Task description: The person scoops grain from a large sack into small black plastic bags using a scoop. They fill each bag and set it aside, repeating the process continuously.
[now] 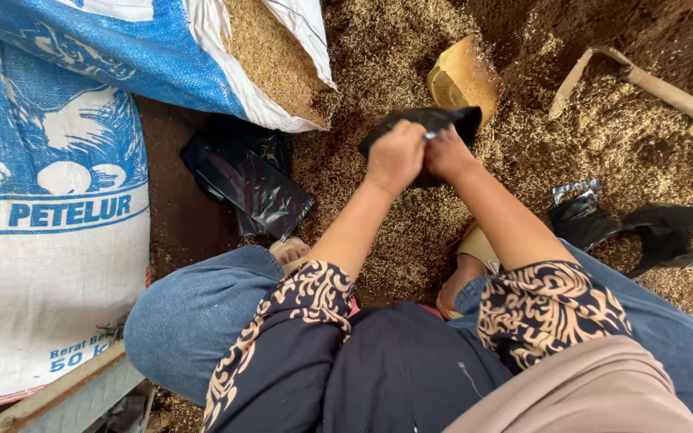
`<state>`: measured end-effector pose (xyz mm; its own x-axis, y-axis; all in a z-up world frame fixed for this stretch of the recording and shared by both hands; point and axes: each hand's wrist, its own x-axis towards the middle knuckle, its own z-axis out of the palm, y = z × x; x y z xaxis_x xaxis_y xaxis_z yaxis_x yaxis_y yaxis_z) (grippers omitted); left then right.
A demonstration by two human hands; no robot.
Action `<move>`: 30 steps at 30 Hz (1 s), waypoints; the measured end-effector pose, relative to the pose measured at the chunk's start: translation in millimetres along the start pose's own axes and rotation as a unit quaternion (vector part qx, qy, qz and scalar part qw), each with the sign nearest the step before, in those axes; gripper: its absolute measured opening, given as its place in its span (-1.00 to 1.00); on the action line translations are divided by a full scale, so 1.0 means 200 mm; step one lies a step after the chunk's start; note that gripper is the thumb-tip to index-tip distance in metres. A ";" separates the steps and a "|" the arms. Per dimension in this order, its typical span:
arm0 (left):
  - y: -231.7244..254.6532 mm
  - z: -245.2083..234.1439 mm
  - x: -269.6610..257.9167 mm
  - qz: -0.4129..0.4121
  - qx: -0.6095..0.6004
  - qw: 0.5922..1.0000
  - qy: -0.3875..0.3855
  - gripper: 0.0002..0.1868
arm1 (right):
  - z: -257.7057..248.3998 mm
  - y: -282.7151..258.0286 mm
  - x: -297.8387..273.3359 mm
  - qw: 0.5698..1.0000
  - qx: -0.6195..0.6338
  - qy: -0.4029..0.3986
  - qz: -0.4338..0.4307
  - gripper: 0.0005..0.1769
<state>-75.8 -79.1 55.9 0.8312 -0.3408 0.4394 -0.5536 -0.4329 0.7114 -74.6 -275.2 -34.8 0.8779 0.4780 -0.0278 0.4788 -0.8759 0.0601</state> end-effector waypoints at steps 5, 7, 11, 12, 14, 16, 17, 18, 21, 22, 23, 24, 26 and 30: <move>0.14 0.06 -0.14 0.052 -0.036 0.997 -0.040 -0.97 | 0.10 -0.08 -0.22 0.994 0.095 -0.022 0.044 -0.67; 0.15 0.08 -0.17 0.053 -0.062 0.996 -0.041 -0.93 | 0.17 -0.10 -0.25 0.995 0.091 -0.013 0.048 -0.67; 0.10 0.10 -0.17 0.032 -0.053 0.997 -0.037 -0.92 | 0.32 -0.13 -0.15 0.996 0.005 -0.065 0.062 -0.69; 0.08 0.10 -0.16 0.022 -0.045 0.998 -0.036 -0.94 | 0.32 -0.14 -0.10 0.997 -0.012 -0.045 0.060 -0.68; 0.03 0.08 -0.12 -0.005 -0.040 0.999 -0.018 -0.96 | 0.29 -0.16 0.04 0.998 -0.037 -0.019 0.057 -0.65; -0.02 0.04 -0.06 -0.038 -0.053 0.998 0.016 -0.96 | 0.17 -0.19 0.14 0.996 -0.053 0.001 0.068 -0.62; -0.05 0.02 -0.01 -0.089 -0.054 0.994 0.017 -0.95 | 0.08 -0.19 0.18 0.995 -0.061 0.014 0.079 -0.61; -0.08 0.00 0.03 -0.139 -0.055 0.989 0.018 -0.92 | -0.01 -0.18 0.20 0.993 -0.069 0.029 0.090 -0.59; -0.13 -0.08 0.11 -0.136 -0.026 0.990 0.010 -0.89 | -0.27 -0.18 0.18 0.955 0.073 -0.178 0.227 -0.68; -0.13 -0.10 0.11 -0.157 -0.028 0.987 0.007 -0.89 | -0.33 -0.17 0.15 0.961 0.084 -0.092 0.247 -0.73; -0.13 -0.11 0.12 -0.176 -0.033 0.984 0.002 -0.88 | -0.39 -0.13 0.10 0.959 0.091 -0.005 0.269 -0.78; -0.13 -0.11 0.13 -0.195 -0.037 0.980 -0.003 -0.87 | -0.42 -0.11 0.06 0.947 0.006 0.076 0.311 -0.68; -0.15 -0.12 0.13 -0.172 -0.033 0.984 0.015 -0.87 | -0.47 -0.07 -0.02 0.882 -0.164 0.232 0.377 -0.38; -0.22 -0.14 0.18 -0.179 -0.036 0.983 0.014 -0.87 | -0.53 0.00 -0.03 0.797 0.302 -0.091 0.516 -0.56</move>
